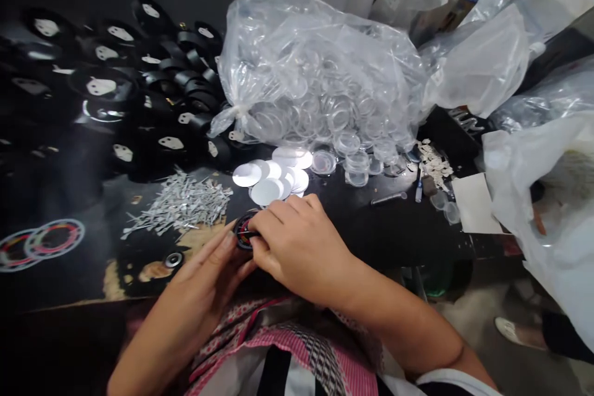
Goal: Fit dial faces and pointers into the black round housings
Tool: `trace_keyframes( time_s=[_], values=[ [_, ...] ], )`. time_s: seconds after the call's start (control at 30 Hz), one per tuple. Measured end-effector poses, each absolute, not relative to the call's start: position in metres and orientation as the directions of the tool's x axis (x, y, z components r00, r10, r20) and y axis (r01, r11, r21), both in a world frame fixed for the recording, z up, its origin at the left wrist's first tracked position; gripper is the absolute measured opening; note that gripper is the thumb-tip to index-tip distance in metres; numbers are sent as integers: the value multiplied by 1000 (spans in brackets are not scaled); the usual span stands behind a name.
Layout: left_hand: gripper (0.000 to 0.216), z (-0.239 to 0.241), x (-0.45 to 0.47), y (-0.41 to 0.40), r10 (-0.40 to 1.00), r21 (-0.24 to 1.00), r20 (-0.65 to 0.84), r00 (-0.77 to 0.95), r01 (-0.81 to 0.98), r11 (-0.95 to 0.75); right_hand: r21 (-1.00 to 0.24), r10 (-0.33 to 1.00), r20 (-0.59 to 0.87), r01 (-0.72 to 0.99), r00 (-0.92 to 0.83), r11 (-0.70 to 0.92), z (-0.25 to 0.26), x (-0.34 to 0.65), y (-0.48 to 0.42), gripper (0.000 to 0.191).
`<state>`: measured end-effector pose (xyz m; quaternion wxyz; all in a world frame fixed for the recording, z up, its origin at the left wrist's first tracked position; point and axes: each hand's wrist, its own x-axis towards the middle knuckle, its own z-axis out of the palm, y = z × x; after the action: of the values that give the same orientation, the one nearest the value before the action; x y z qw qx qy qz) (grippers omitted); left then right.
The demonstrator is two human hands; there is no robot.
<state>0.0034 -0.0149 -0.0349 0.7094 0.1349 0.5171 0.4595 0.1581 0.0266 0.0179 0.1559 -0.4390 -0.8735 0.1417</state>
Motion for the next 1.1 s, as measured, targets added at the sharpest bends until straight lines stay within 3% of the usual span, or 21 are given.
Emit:
trace_keyframes(
  time_s=[0.1,0.2,0.33,0.43,0.5,0.57,0.63,0.73,0.9,0.97,1.03,1.1],
  values=[
    [39,-38,1,-18,790,661,-612,47,-518,543,-234,769,163,733,-618,638,9,147,31,15],
    [31,-36,2,-19,769,603,-634,79,-573,555,-206,759,182,731,-625,651,9,143,32,16],
    [29,-35,6,-22,773,548,-622,122,-638,542,-335,840,89,778,-535,531,19,138,29,14],
    [35,-43,3,-23,793,623,-607,47,-592,512,-528,850,-22,728,-527,437,22,148,37,14],
    [38,-47,1,-23,802,673,-597,-7,-549,496,-583,895,-18,732,-446,353,17,163,51,13],
    [38,-48,1,-22,809,681,-587,-24,-556,477,-483,973,33,849,-229,216,7,181,70,16],
    [38,-47,3,-20,812,657,-583,-4,-590,469,-311,996,57,947,-71,86,-5,197,88,33],
    [42,-45,7,-18,802,613,-594,62,-611,501,-253,995,34,962,-94,99,-18,213,104,35],
    [36,-42,6,-15,788,577,-605,113,-619,533,-354,981,173,924,-84,141,-10,220,100,30],
    [33,-40,5,-13,786,551,-605,130,-644,530,-516,975,217,842,-49,157,-3,212,88,30],
    [30,-38,4,-10,761,501,-630,152,-670,548,-739,986,123,652,-115,169,2,196,71,30],
    [28,-36,5,-7,745,457,-643,177,-691,559,-854,961,17,496,-276,158,3,177,51,32]
  ],
)
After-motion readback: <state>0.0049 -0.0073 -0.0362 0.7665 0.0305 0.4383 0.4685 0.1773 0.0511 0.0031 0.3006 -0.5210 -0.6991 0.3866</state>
